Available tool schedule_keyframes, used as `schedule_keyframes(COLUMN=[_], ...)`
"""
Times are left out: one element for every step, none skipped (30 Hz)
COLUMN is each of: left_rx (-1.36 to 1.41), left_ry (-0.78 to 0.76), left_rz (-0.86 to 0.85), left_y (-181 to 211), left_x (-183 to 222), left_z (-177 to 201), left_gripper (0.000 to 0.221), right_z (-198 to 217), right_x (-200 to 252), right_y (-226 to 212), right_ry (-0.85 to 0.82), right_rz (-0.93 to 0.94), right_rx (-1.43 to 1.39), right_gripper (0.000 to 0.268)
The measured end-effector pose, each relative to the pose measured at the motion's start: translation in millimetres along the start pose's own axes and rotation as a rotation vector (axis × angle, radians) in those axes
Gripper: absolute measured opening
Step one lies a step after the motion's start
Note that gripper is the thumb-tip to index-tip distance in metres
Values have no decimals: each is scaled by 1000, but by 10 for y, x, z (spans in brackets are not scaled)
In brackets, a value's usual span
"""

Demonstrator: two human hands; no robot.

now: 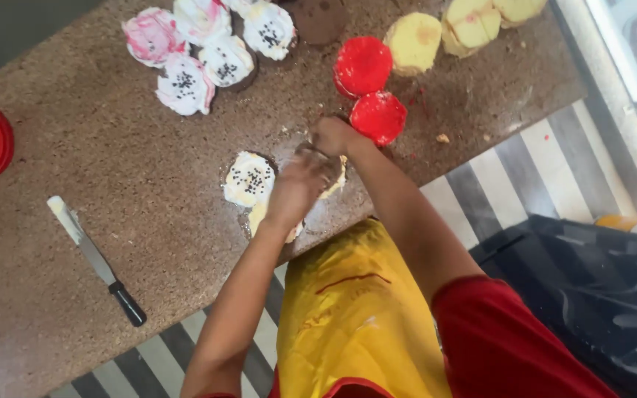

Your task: Decorating and assembling small pastries with cream, jam, and toppings.

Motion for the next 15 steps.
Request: schedule_keyframes(left_rx=[-46,-93,-90,-98,-106,-102,-152,-209,-211,-155,-99,-94,-54,-20,-22], left_ry=[-23,-38,-37,-69,-100,-99,-95,-91,-90,-19,52,44,71,105,104], left_rz=[-184,-363,-364,-351,-337,-338,-303,-269,-271,-281,-290,-282,-214,-145,-136], left_y=[22,28,-33,-98,-165,-119,-86,-83,-82,-60,-39,-33,-48,-80,-165], left_x=[26,54,43,16,-12,-20,-33,-58,-67,-56,-40,-54,-74,-133,-89], left_z=[-225,-432,-498,-583,-667,-666,-667,-648,-674,-684,-704,-685,-648,-581,-565], left_gripper=[31,35,35,36,36,36,33,29,29,34,38,38,27,19,19], right_z=[82,182,164,203,239,141,117,77,-102,-265,-439,-462,-477,-462,-386], right_x=[57,68,218,373,532,745,987,1209,1250,1353,1466,1419,1395,1319,1183], right_y=[-100,-221,-263,-273,-281,-399,-489,-588,-594,-573,-548,-570,-576,-583,-505], right_ry=[-2,-7,-8,112,233,232,435,643,646,767,887,878,929,981,972], right_rz=[14,38,36,-16,-69,-71,-111,-144,-142,-188,-234,-242,-286,-322,-320], right_rx=[-41,-78,-76,-158,-240,-236,-300,-366,-366,-383,-399,-401,-432,-464,-468], right_gripper=[17,17,17,18,20,20,21,23,23,23,23,23,22,21,21])
Point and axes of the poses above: each hand's wrist, its own x-axis away from the middle knuckle, its own z-axis out of the back of the hand, y = z × x, the point moved 4 cm from there along -x, towards the middle knuckle, and after that the axes turned 5 degrees about -x, right-handed, at the moved point
